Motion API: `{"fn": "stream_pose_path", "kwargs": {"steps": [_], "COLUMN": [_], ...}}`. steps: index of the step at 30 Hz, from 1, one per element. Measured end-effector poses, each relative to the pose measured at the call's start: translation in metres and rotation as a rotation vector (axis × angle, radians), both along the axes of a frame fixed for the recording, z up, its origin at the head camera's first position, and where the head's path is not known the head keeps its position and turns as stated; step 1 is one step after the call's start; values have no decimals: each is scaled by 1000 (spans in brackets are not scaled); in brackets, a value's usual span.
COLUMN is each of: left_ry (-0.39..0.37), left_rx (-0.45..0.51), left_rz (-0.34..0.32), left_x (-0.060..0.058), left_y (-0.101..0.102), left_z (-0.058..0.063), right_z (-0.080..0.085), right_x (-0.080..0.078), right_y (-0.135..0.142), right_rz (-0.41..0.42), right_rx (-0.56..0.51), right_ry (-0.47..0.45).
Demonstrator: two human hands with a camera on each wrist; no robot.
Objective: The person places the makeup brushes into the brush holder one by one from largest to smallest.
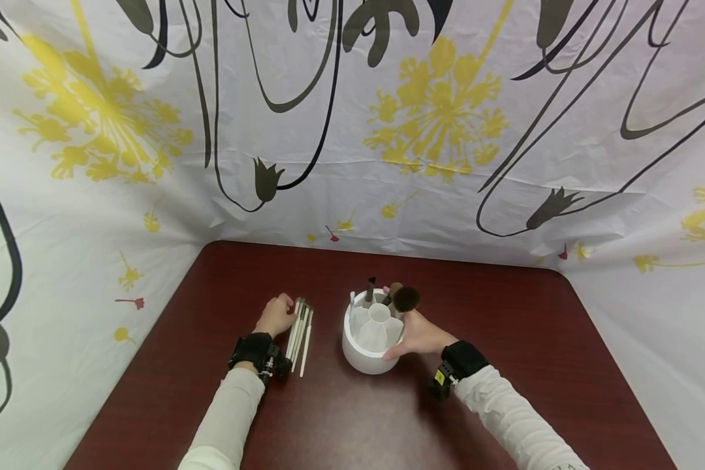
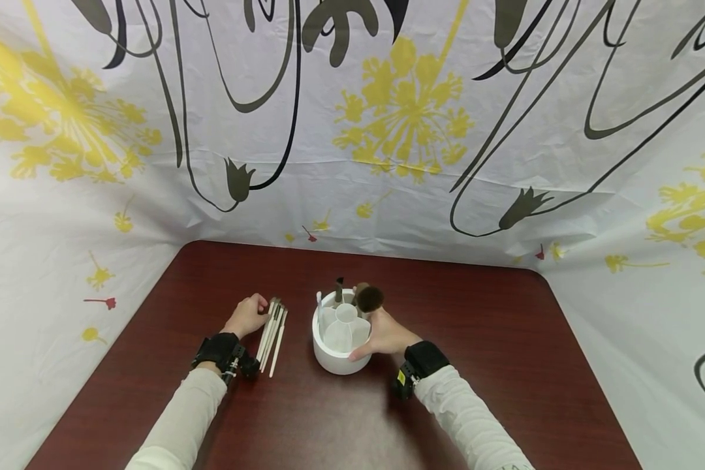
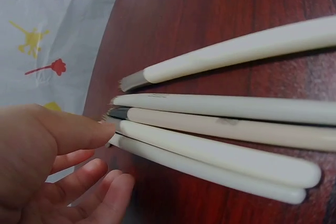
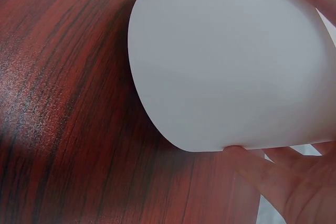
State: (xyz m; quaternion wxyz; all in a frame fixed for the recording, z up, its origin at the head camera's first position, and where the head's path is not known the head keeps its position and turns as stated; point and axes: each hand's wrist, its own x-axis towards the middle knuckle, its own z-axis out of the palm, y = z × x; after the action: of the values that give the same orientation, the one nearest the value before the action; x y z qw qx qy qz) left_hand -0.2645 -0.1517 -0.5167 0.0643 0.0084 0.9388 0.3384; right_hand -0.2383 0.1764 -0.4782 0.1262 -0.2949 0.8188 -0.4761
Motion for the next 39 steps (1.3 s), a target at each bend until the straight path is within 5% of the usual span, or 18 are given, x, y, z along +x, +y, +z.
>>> {"fn": "stream_pose_path", "kwargs": {"steps": [11, 39], "left_ry": [-19, -81], "left_rx": [46, -52], "left_rz": [24, 10], "left_x": [4, -3], "left_y": [-1, 3], "left_z": [-2, -3], "right_z": [2, 2], "right_x": [1, 0], "right_y": [-2, -1], "right_rz": [-3, 6], "right_rx": [2, 8], "right_ry": [10, 4]}}
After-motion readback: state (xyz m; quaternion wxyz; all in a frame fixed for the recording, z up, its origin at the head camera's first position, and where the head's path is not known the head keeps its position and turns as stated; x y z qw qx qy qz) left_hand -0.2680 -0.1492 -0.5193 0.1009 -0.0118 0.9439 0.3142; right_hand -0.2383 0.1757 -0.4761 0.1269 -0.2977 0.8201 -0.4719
